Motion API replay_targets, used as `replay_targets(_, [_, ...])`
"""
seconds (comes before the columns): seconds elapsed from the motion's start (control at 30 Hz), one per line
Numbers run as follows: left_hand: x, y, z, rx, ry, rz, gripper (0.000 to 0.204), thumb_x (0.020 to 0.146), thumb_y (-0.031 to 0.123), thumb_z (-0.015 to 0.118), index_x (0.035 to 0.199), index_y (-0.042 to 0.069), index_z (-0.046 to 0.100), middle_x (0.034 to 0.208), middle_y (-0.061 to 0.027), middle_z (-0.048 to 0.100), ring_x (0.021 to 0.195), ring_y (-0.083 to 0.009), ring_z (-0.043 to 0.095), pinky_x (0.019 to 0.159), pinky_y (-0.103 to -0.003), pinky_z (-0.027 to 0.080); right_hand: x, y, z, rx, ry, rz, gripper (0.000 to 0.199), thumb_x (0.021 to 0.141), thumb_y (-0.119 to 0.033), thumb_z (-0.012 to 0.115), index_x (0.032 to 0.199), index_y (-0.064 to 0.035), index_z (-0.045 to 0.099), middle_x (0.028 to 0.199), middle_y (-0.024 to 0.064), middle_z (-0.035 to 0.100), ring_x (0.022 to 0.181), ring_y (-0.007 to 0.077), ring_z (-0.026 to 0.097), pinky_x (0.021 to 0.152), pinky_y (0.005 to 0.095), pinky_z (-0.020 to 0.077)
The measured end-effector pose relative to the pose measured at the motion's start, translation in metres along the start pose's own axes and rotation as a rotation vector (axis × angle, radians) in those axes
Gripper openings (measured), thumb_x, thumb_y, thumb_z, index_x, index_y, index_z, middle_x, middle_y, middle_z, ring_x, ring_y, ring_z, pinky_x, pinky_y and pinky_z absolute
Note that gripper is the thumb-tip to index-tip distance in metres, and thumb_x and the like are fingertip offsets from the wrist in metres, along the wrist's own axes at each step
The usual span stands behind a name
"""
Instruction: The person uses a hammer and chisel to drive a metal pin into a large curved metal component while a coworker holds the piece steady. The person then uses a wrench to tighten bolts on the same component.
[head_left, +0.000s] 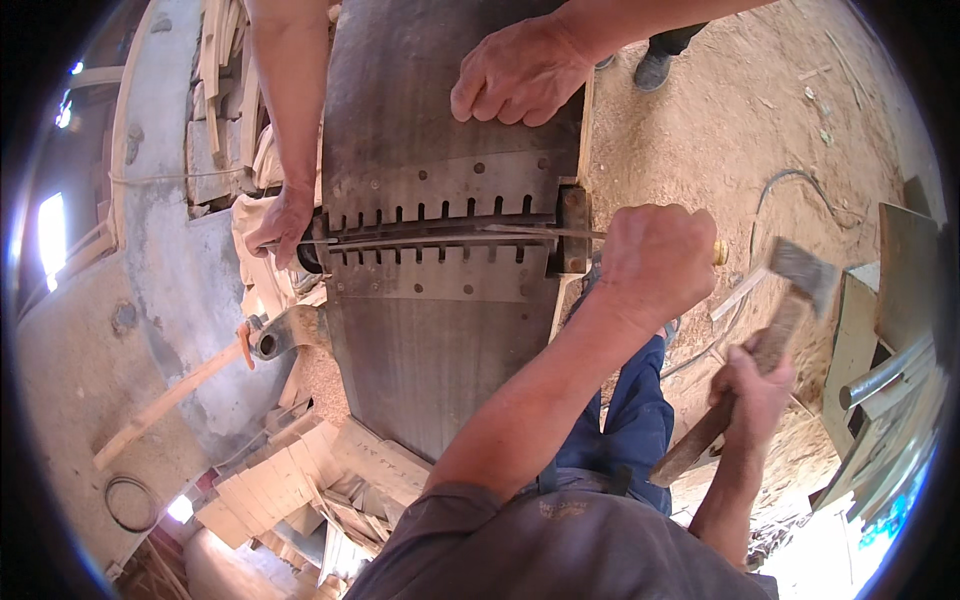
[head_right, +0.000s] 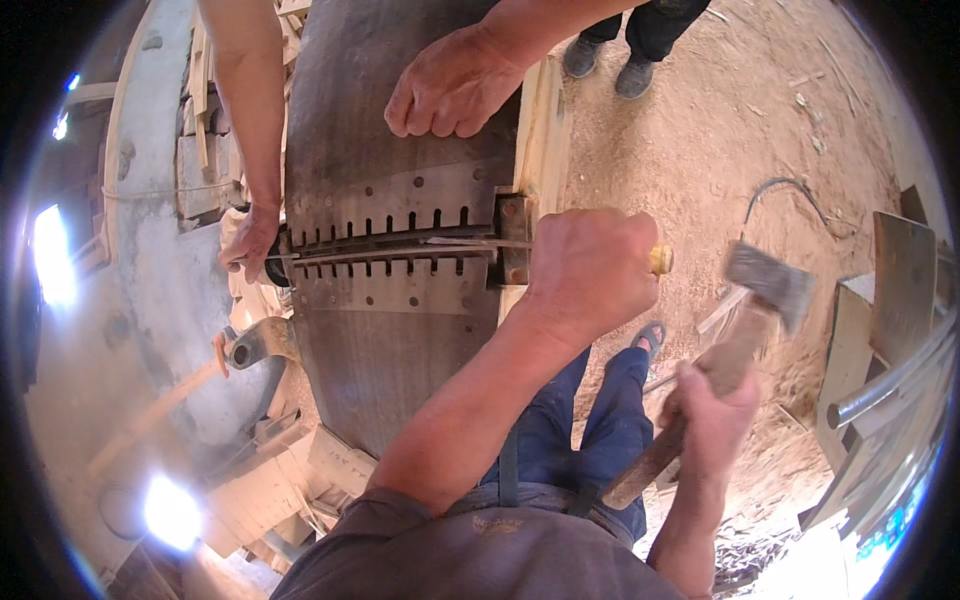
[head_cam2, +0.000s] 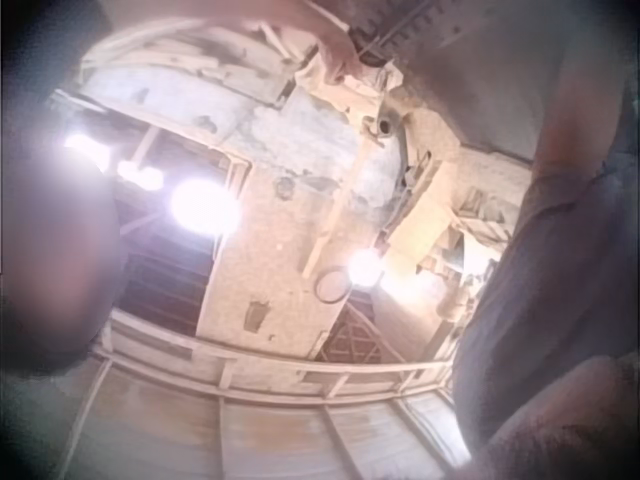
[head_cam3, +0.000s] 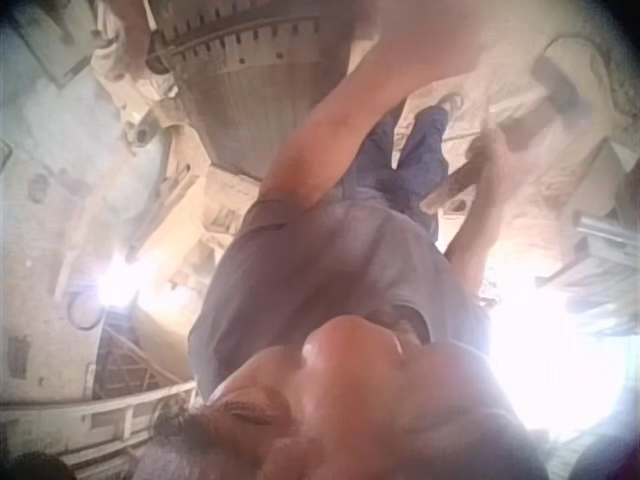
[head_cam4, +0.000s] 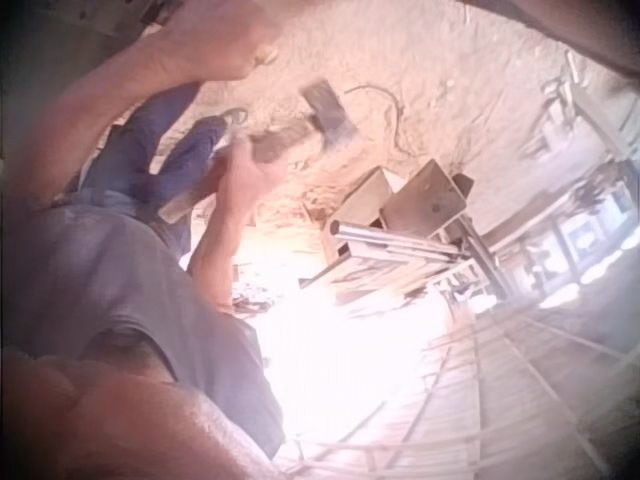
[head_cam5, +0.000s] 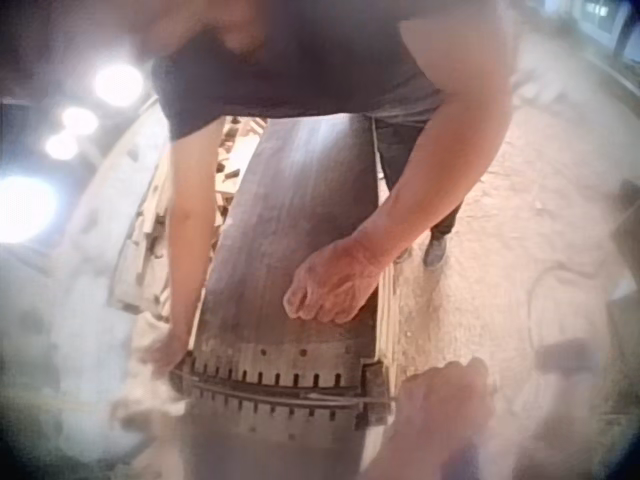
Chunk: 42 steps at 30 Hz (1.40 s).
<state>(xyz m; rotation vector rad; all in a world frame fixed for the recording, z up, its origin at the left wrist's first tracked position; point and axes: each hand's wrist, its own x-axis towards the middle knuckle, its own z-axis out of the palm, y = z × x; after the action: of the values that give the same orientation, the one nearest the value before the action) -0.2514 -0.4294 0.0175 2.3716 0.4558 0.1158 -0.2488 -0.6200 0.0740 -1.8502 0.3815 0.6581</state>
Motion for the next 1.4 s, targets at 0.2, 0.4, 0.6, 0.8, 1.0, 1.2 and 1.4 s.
replay_targets(0.2, [0.002, -0.001, -0.001, 0.031, -0.047, -0.037, 0.007, 0.07, 0.013, 0.067, 0.072, 0.007, 0.068, 0.071, -0.0174, 0.068, 0.068, -0.0378, 0.07, 0.062, -0.049, 0.054, 0.001, 0.012, 0.007, -0.022, 0.028, 0.033, 0.018, 0.087, -0.004, 0.069, 0.096, 0.0005, 0.054, 0.066, 0.0048, 0.055, 0.047, 0.0153, 0.055, 0.043, 0.0278, 0.0443])
replay_targets(0.4, [-0.012, -0.03, -0.02, 0.055, 0.119, -0.004, 0.012, 0.065, 0.018, 0.07, 0.072, 0.01, 0.063, 0.071, -0.0137, 0.065, 0.068, -0.037, 0.067, 0.061, -0.049, 0.051, -0.006, 0.001, 0.014, -0.197, -0.16, 0.113, 0.02, 0.086, -0.001, 0.07, 0.099, 0.0005, 0.055, 0.07, 0.0063, 0.059, 0.047, 0.0147, 0.057, 0.04, 0.0303, 0.0469])
replay_targets(0.6, [-0.011, -0.003, -0.051, -0.169, 0.267, 0.056, 0.018, 0.06, 0.017, 0.074, 0.068, 0.013, 0.058, 0.063, -0.009, 0.058, 0.06, -0.0323, 0.063, 0.056, -0.043, 0.05, 0.016, 0.003, -0.019, -0.036, 0.05, -0.003, 0.023, 0.087, -0.005, 0.071, 0.097, -0.0023, 0.051, 0.06, 0.0043, 0.052, 0.04, 0.0148, 0.05, 0.036, 0.029, 0.0419])
replay_targets(0.8, [-0.015, 0.008, -0.051, -0.152, 0.226, 0.131, 0.026, 0.058, 0.021, 0.075, 0.074, 0.013, 0.055, 0.065, -0.0076, 0.056, 0.06, -0.0312, 0.062, 0.051, -0.044, 0.045, 0.003, 0.004, -0.019, -0.04, 0.003, 0.025, 0.024, 0.086, -0.004, 0.072, 0.095, -0.0018, 0.05, 0.061, 0.0054, 0.053, 0.04, 0.0161, 0.052, 0.036, 0.0295, 0.0434])
replay_targets(1.0, [-0.019, 0.0, -0.041, -0.151, 0.148, 0.128, 0.027, 0.058, 0.022, 0.075, 0.073, 0.012, 0.055, 0.066, -0.0082, 0.057, 0.061, -0.0331, 0.063, 0.053, -0.045, 0.047, -0.003, 0.01, -0.017, -0.058, -0.02, 0.046, 0.023, 0.088, -0.002, 0.07, 0.098, -0.0023, 0.049, 0.061, 0.0057, 0.053, 0.04, 0.0162, 0.052, 0.037, 0.029, 0.0433])
replay_targets(1.2, [-0.02, 0.004, -0.054, -0.202, 0.139, 0.123, 0.026, 0.058, 0.021, 0.075, 0.072, 0.011, 0.056, 0.066, -0.0094, 0.058, 0.062, -0.0343, 0.063, 0.053, -0.046, 0.047, -0.012, 0.001, -0.017, -0.008, -0.015, -0.002, 0.021, 0.088, -0.001, 0.069, 0.097, -0.0024, 0.049, 0.061, 0.0055, 0.053, 0.041, 0.0157, 0.052, 0.037, 0.029, 0.0431])
replay_targets(1.4, [-0.016, 0.004, -0.047, -0.173, 0.143, 0.117, 0.024, 0.059, 0.019, 0.075, 0.069, 0.01, 0.055, 0.064, -0.0106, 0.057, 0.06, -0.0359, 0.062, 0.053, -0.046, 0.047, -0.018, 0.001, -0.017, 0.013, -0.048, -0.042, 0.02, 0.089, 0.0, 0.068, 0.097, -0.0019, 0.049, 0.062, 0.0063, 0.053, 0.041, 0.0156, 0.052, 0.036, 0.0292, 0.0441])
